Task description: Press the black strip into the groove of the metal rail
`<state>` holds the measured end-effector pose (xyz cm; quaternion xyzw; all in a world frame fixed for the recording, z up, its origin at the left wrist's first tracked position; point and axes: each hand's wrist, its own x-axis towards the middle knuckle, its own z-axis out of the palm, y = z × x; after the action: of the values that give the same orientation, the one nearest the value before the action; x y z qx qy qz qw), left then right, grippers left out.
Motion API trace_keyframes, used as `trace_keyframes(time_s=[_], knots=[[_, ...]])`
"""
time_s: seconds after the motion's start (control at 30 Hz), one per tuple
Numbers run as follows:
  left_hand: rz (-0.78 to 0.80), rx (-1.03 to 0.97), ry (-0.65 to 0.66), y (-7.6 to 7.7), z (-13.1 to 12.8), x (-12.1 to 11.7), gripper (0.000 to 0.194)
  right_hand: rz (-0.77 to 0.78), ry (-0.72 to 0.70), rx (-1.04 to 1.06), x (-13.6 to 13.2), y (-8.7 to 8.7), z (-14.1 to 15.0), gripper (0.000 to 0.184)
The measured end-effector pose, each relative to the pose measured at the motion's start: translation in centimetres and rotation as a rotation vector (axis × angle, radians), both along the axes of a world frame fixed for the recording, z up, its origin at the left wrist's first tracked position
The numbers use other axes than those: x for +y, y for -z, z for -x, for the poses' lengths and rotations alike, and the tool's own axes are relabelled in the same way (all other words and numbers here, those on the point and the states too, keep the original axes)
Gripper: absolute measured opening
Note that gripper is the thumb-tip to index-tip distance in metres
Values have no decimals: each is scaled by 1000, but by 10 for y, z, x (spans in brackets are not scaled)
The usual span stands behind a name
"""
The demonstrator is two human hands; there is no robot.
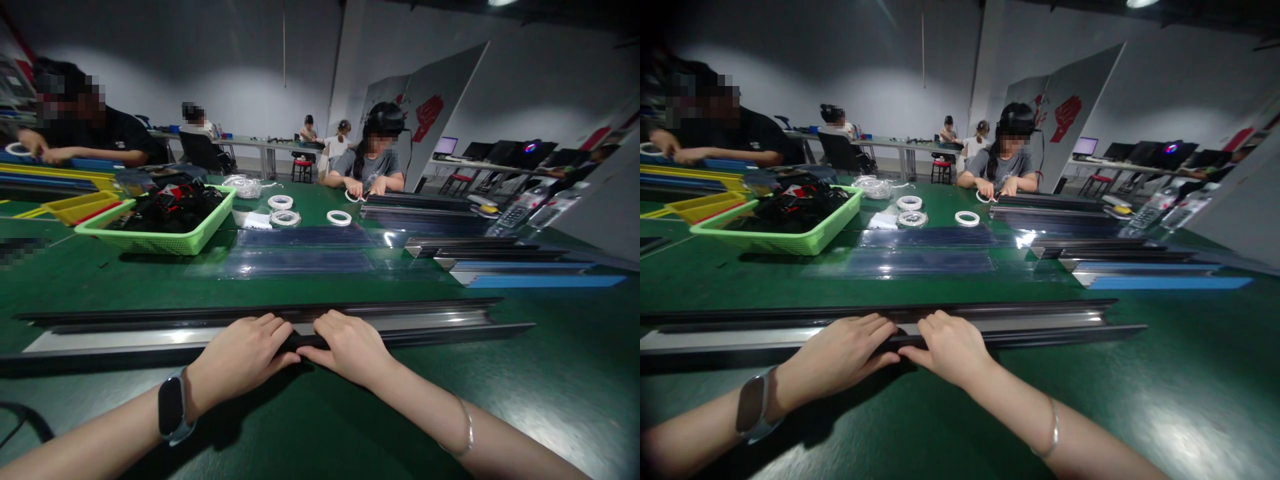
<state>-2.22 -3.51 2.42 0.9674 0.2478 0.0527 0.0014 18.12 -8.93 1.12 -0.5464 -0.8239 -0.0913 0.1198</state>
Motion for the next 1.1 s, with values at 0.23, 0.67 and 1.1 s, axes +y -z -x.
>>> trace_keyframes(time_s=[0.23,0.67,1.1], knots=[[8,-8,-8,-1,1,-1,32,-21,-3,3,0,3,-1,38],[7,-7,-7,-1,0,-1,29,-34,-17,-1,0,4,0,38],[4,24,-4,-1,1,0,31,-50,-9,-13,1,7,-2,39]])
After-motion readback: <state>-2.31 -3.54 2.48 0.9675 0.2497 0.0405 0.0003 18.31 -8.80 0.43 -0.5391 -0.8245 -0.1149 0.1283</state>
